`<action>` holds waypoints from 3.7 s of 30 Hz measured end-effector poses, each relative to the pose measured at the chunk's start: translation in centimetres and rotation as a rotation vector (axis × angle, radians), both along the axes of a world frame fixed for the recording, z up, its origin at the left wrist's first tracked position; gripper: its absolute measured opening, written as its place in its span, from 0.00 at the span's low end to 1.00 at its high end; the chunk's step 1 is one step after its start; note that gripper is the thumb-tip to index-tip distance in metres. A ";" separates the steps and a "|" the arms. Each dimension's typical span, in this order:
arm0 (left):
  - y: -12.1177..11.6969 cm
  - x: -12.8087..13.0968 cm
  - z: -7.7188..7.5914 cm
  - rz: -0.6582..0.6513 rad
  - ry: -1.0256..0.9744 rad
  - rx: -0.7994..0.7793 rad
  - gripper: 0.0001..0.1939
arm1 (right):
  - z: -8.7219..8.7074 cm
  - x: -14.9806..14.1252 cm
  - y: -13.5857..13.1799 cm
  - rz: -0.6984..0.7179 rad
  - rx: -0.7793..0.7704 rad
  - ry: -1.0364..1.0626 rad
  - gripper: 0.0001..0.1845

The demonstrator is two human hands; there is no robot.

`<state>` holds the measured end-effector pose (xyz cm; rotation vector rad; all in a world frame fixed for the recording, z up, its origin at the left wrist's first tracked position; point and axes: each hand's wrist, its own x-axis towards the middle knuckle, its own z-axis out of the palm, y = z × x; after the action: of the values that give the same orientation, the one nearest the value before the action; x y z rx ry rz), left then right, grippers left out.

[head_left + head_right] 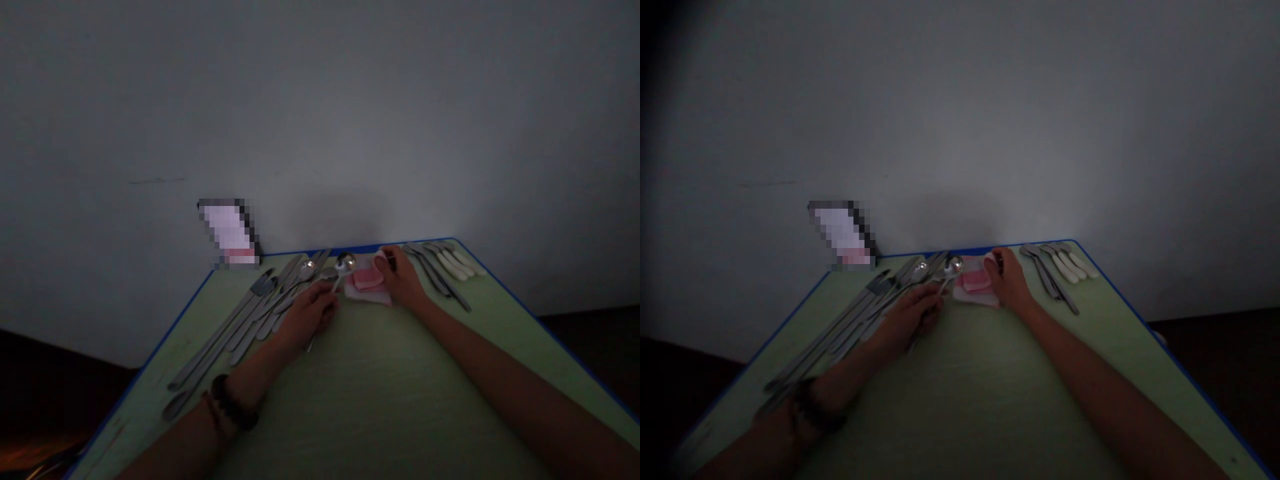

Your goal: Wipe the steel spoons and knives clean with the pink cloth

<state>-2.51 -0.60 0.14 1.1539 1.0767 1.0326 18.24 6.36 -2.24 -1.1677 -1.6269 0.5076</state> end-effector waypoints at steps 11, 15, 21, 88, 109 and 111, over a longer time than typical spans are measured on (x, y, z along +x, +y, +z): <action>-0.6 0.2 0.2 -0.056 0.228 0.128 0.11 | 0.1 0.1 0.7 0.174 -0.309 0.690 0.21; -0.7 0.2 -0.1 -0.083 0.254 0.155 0.11 | -0.2 0.1 1.2 0.203 -0.355 0.846 0.23; -0.3 0.0 -0.1 0.080 0.271 0.219 0.12 | 0.0 0.1 0.8 0.275 -0.277 0.441 0.13; -0.2 -0.2 -0.3 0.064 0.565 0.374 0.10 | 0.1 -0.2 -0.1 0.022 -0.058 -0.160 0.10; -0.5 -0.2 0.1 -0.111 0.889 0.445 0.15 | 1.0 1.4 -0.2 0.547 -0.349 0.325 0.16; -0.5 -0.3 0.0 -0.123 0.894 0.459 0.15 | 1.3 0.9 -0.7 0.518 -0.309 0.243 0.18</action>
<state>-2.78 -1.15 0.14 2.1395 1.4529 0.6664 19.10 5.62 -0.98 -0.8459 -1.6679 1.2199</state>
